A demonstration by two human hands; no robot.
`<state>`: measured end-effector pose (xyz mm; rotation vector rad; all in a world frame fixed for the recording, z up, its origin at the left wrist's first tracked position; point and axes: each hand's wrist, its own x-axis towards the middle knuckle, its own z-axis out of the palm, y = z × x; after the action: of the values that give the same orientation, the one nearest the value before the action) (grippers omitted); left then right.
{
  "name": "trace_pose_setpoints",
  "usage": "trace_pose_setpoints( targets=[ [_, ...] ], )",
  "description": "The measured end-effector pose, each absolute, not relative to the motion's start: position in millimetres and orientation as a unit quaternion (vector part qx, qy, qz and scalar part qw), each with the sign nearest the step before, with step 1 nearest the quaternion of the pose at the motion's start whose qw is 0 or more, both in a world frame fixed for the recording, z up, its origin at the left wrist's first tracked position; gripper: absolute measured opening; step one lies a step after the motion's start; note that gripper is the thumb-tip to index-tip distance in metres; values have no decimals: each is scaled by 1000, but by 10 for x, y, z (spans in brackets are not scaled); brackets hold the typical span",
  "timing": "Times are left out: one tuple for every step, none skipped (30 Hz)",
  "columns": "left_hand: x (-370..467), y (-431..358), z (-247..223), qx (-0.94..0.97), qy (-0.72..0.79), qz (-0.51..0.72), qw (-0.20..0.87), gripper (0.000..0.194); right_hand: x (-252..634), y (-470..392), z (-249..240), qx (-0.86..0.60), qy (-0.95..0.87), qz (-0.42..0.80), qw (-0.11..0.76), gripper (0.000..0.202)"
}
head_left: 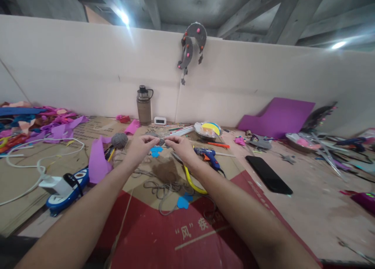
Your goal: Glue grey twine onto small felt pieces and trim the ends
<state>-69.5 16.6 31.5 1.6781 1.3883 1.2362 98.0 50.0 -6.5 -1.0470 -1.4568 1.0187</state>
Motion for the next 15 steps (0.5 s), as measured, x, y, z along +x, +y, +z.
trace_pose_setpoints(
  targets=[
    [-695,161,323,630,533,473,310,27,980,499,-58,-440,-615,410,510,38],
    [-698,157,329,622,539,479,305,26,980,497,-50,-444,-622,398,508,42],
    [-702,156,333,615,545,485,299,26,980,493,-41,-445,-628,390,506,43],
    [-708,158,333,610,549,490,293,25,980,487,-32,-444,-632,384,506,39],
    [-715,164,329,608,551,492,291,25,981,482,-23,-440,-637,380,507,33],
    [-722,171,322,607,552,493,289,25,982,476,-16,-435,-641,376,509,29],
    [-729,180,313,609,552,491,289,26,983,472,-9,-430,-644,371,512,28],
    [-735,189,302,611,551,489,290,26,985,468,-2,-425,-646,367,516,28],
    [-739,196,292,613,549,487,291,26,987,467,3,-420,-647,365,521,28],
    [-742,201,283,617,547,485,291,27,989,467,7,-415,-644,366,528,27],
    [-743,203,277,620,546,482,292,27,991,470,9,-409,-641,369,534,26],
    [-742,201,275,623,545,478,295,28,992,473,10,-404,-637,373,540,26],
    [-741,198,276,625,544,475,297,28,993,477,10,-401,-632,376,546,25],
    [-738,193,279,625,546,471,298,28,994,481,7,-399,-626,379,552,25],
    [-734,189,284,624,548,470,298,28,994,486,3,-397,-621,383,556,25]
  ],
)
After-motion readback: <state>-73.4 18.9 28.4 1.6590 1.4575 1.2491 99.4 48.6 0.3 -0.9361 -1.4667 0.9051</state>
